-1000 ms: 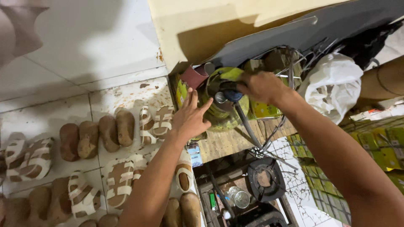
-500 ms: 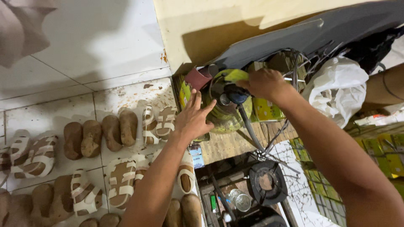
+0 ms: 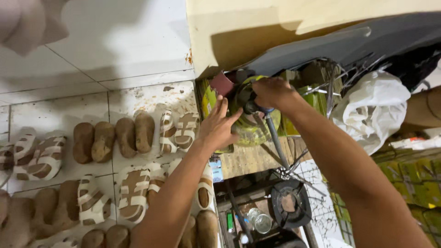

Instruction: The person removes a gas cylinder from a storage area, carries it to a workbench, and uses a screwdriver to adjust a valve or fitting on the cylinder. The person then returns the cylinder to the storage area.

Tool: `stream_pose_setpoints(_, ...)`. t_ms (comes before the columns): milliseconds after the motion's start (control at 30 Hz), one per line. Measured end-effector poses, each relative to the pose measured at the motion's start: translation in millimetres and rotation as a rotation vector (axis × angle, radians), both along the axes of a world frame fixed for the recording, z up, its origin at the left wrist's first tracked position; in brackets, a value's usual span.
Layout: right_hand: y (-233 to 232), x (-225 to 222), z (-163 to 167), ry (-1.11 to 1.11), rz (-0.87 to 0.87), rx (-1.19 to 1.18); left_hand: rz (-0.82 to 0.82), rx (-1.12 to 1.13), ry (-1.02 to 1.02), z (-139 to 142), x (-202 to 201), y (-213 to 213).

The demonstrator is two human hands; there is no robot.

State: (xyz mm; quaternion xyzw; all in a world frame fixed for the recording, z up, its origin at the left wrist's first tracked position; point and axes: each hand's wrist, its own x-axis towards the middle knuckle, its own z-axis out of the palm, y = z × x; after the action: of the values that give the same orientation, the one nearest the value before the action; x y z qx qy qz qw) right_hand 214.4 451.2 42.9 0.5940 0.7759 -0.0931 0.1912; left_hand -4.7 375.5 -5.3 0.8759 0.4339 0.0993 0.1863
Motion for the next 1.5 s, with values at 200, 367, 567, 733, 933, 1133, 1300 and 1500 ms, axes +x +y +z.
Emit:
stream_pose_setpoints(200,-11.4,-5.3,8.4,-0.049,0.023,0.023,-0.028,-0.036,0.065,-3.3,4.1,-1.4)
stream_pose_setpoints(367,-19.2,1.8,15.3,0.002,0.046,0.115,-0.014,0.055,0.040,-5.6,-0.7,-2.8)
stream_pose_setpoints(567,-45.4,9.2,46.8,-0.021,-0.137,0.079,0.025,-0.102,0.107,-2.2,0.7,-2.6)
stream_pose_setpoints(733,-107.7,41.7,81.6,0.331,0.051,0.257,0.035,-0.115,0.114,1.9,2.1,-1.1)
stream_pose_setpoints(933,-173.5,22.7,-12.4,0.181,0.111,-0.226,0.021,-0.032,0.064,-3.3,-0.6,-3.7)
stream_pose_setpoints(1133,-204.1,-41.4,-119.6,-0.025,0.369,-0.114,0.011,-0.039,0.085,-3.1,3.7,-3.3)
stream_pose_setpoints(1300,-192.5,-78.9,-166.9,-0.146,0.366,-0.022,0.029,-0.114,0.143,1.0,4.0,-3.4)
stream_pose_setpoints(1500,-178.1,-90.3,-185.9,-0.173,0.386,0.103,0.019,-0.059,0.100,-1.6,2.3,-3.7)
